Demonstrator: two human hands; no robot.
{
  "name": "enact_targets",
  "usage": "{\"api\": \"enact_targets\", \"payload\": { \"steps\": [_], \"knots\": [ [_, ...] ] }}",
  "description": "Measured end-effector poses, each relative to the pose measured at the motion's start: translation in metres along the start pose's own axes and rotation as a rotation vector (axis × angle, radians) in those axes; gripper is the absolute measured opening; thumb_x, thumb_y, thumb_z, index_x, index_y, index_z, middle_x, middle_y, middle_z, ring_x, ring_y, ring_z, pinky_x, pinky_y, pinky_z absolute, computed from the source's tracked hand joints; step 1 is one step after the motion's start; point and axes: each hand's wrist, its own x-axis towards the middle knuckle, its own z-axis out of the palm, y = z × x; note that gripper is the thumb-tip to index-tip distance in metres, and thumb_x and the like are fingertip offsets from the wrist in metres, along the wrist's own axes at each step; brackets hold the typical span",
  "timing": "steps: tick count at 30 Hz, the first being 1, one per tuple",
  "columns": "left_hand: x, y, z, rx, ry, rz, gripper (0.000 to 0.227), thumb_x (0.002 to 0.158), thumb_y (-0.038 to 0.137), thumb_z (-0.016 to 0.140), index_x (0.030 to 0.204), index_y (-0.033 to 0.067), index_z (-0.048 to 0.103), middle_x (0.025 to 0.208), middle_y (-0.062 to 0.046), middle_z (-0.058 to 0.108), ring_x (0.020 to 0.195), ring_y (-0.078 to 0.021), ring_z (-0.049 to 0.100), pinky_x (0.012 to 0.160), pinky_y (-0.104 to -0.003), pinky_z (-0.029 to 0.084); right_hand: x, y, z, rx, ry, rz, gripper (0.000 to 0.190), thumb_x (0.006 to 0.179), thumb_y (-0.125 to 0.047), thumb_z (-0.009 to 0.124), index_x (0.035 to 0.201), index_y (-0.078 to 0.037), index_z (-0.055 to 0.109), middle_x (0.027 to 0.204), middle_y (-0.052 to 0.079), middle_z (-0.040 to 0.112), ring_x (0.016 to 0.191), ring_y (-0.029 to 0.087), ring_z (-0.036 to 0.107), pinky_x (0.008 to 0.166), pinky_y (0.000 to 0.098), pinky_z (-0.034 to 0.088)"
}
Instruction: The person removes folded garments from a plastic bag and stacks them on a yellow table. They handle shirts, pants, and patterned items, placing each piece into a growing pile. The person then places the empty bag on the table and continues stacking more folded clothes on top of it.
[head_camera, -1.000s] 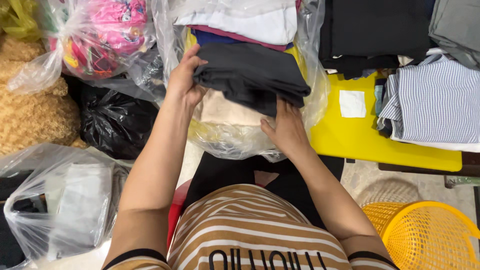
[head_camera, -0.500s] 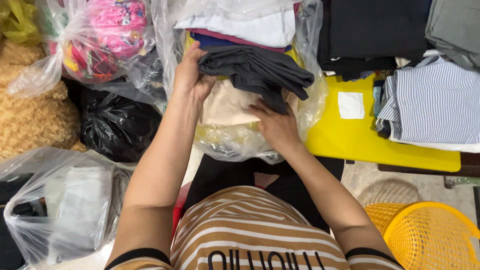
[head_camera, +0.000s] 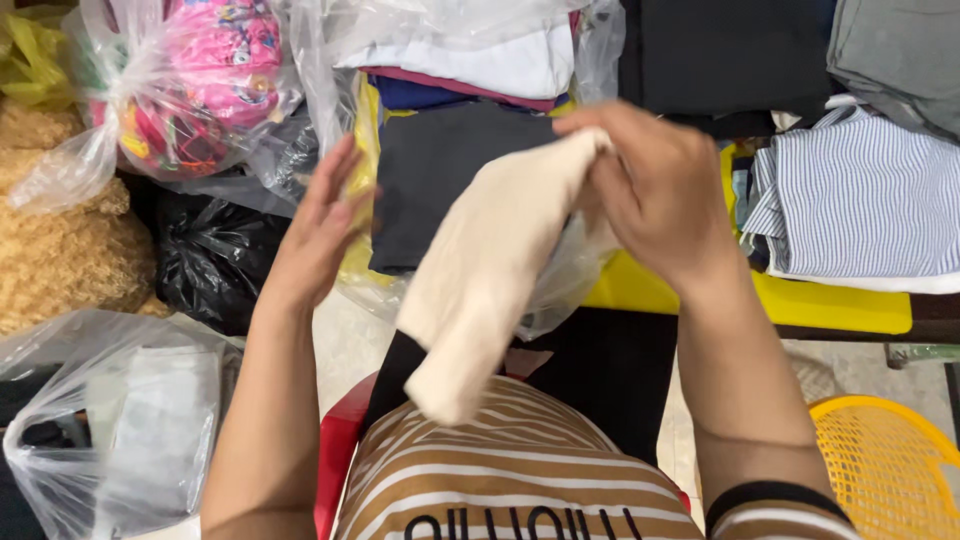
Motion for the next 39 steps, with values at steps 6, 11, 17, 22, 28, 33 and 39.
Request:
{"api": "enact_targets", "payload": {
  "steps": [6, 11, 17, 22, 28, 33, 39],
  "knots": [
    [-0.001, 0.027, 0.026, -0.316, -0.091, -0.36, 0.112, 0.073, 0.09, 0.045, 0.164, 0.0333, 0.01, 0.167, -0.019, 0.024, 0.13, -0.0496, 0.053, 0.088, -0.068, 0.054, 0.045, 0.009, 0.016, -0.178, 0.15, -0.134, 0.021, 0.099, -0.001, 0.058, 0.113, -0.009, 0.072, 0.104, 0.011, 0.075, 0.087, 0.032, 0.072, 0.076, 0.0401, 0.054],
    [0.021, 0.013, 0.05, -0.4, 0.029, -0.52, 0.106, 0.074, 0.081, 0.048, 0.159, 0.0353, 0.007, 0.162, -0.019, 0.024, 0.13, -0.0531, 0.053, 0.088, -0.074, 0.054, 0.029, 0.014, 0.025, -0.136, 0.295, -0.138, 0.025, 0.1, -0.001, 0.055, 0.12, -0.009, 0.069, 0.113, 0.011, 0.073, 0.099, 0.032, 0.072, 0.084, 0.0402, 0.056],
    [0.06, -0.001, 0.066, -0.668, 0.093, -0.331, 0.086, 0.09, 0.04, 0.061, 0.163, 0.0189, 0.021, 0.151, -0.015, 0.047, 0.123, -0.0381, 0.064, 0.093, -0.061, 0.059, 0.026, 0.029, 0.034, -0.155, 0.143, -0.112, 0.023, 0.099, -0.006, 0.063, 0.119, -0.012, 0.072, 0.105, 0.007, 0.074, 0.092, 0.029, 0.072, 0.077, 0.0395, 0.053],
    [0.083, 0.01, 0.023, -0.583, 0.301, 0.082, 0.089, 0.083, -0.015, 0.05, 0.16, 0.0184, 0.022, 0.135, -0.015, 0.06, 0.115, -0.0286, 0.068, 0.091, -0.04, 0.065, 0.011, 0.058, 0.035, -0.315, 0.128, -0.181, 0.032, 0.096, -0.005, 0.064, 0.123, -0.017, 0.074, 0.12, 0.003, 0.073, 0.11, 0.025, 0.067, 0.089, 0.0443, 0.047],
    [0.054, -0.042, -0.031, 0.092, 0.347, 0.132, 0.067, 0.092, -0.014, 0.056, 0.155, 0.0047, 0.045, 0.125, -0.014, 0.067, 0.103, -0.02, 0.072, 0.086, -0.03, 0.063, -0.053, 0.083, 0.106, -0.235, -0.359, -0.039, 0.05, 0.088, -0.028, 0.068, 0.138, -0.019, 0.063, 0.151, 0.013, 0.048, 0.142, 0.034, 0.041, 0.116, 0.0545, 0.028],
    [0.033, -0.078, -0.024, 0.37, 0.467, 0.089, 0.054, 0.095, -0.004, 0.059, 0.148, 0.0029, 0.05, 0.13, -0.012, 0.064, 0.096, -0.0195, 0.07, 0.081, -0.029, 0.058, -0.101, 0.106, 0.147, -0.149, -0.415, 0.034, 0.061, 0.091, -0.039, 0.066, 0.148, -0.017, 0.055, 0.162, 0.014, 0.038, 0.149, 0.033, 0.028, 0.119, 0.0564, 0.015],
    [0.044, -0.044, 0.018, 0.914, 0.394, 0.366, 0.059, 0.09, 0.006, 0.073, 0.145, 0.0067, 0.051, 0.139, -0.019, 0.058, 0.125, -0.0348, 0.06, 0.105, -0.046, 0.05, -0.087, 0.119, 0.133, -0.034, -0.157, 0.244, 0.041, 0.097, -0.03, 0.066, 0.138, -0.024, 0.064, 0.154, 0.001, 0.055, 0.153, 0.023, 0.04, 0.13, 0.0476, 0.03]
  ]
}}
